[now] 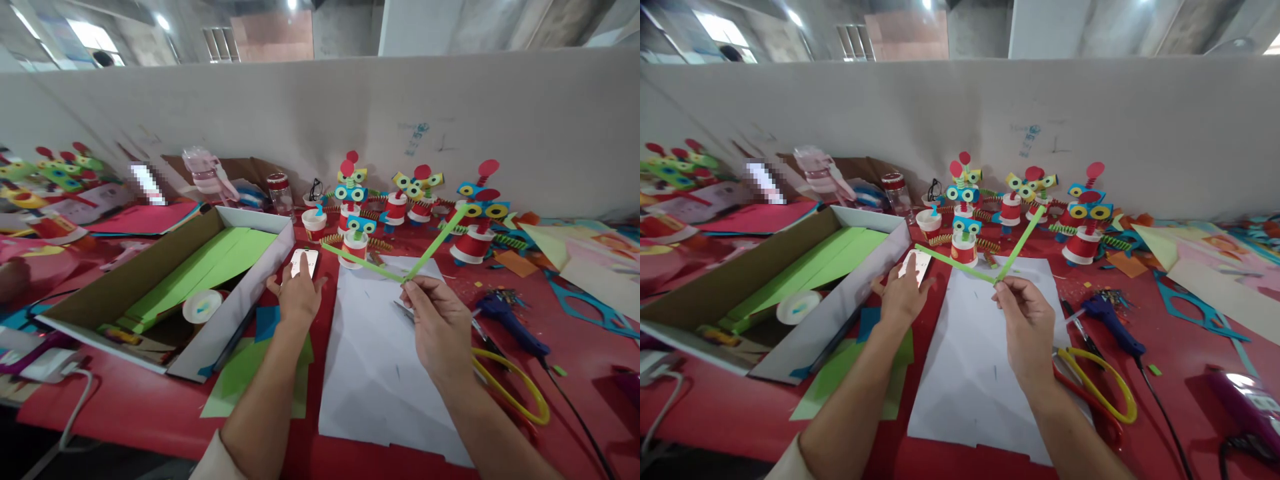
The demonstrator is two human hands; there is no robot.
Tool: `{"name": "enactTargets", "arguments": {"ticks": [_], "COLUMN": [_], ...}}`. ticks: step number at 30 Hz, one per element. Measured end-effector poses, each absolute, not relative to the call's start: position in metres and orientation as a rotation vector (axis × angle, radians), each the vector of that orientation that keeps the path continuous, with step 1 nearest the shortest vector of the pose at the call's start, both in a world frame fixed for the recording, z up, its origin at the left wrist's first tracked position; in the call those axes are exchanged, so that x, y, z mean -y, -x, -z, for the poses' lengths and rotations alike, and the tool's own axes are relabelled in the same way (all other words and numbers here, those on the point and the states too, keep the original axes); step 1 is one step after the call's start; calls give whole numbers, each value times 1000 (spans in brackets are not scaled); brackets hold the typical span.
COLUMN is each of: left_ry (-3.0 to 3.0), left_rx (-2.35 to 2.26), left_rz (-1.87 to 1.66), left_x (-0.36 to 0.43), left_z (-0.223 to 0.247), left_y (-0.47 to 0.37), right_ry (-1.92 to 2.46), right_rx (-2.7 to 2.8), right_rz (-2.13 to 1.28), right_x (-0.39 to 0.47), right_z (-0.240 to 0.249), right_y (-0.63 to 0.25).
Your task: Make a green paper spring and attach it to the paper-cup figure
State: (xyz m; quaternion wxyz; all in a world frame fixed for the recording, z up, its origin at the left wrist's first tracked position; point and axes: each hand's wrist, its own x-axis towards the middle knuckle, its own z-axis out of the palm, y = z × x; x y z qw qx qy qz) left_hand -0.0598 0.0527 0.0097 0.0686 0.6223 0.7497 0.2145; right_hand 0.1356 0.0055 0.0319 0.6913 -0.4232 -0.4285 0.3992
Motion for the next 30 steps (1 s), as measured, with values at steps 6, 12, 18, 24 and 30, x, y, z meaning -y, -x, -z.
{"name": "enactTargets", "arguments": {"ticks": [6, 12, 18, 24, 30], "left_ry": [-1991, -2036, -2340, -2515, -2268], "left_rx": [-1990, -1198, -963, -1098, -1492], "left_rz": [-1221, -1368, -1208, -1049, -1250], "left_x": [-49, -26, -15, -13, -18], "left_z": [-11, -10, -6, -9, -14], "left_y": [49, 10, 3, 3, 15], "right_ry": [954, 1003, 1034, 1053, 1079], "right_rx": [950, 995, 1031, 1036, 1037], "right_rz": [-922, -1016, -1057, -975, -890], "right_x": [-4, -2, 0, 1, -1], "right_z": [-34, -31, -31, -33, -27], "right_y": [-134, -132, -130, -132, -134]}}
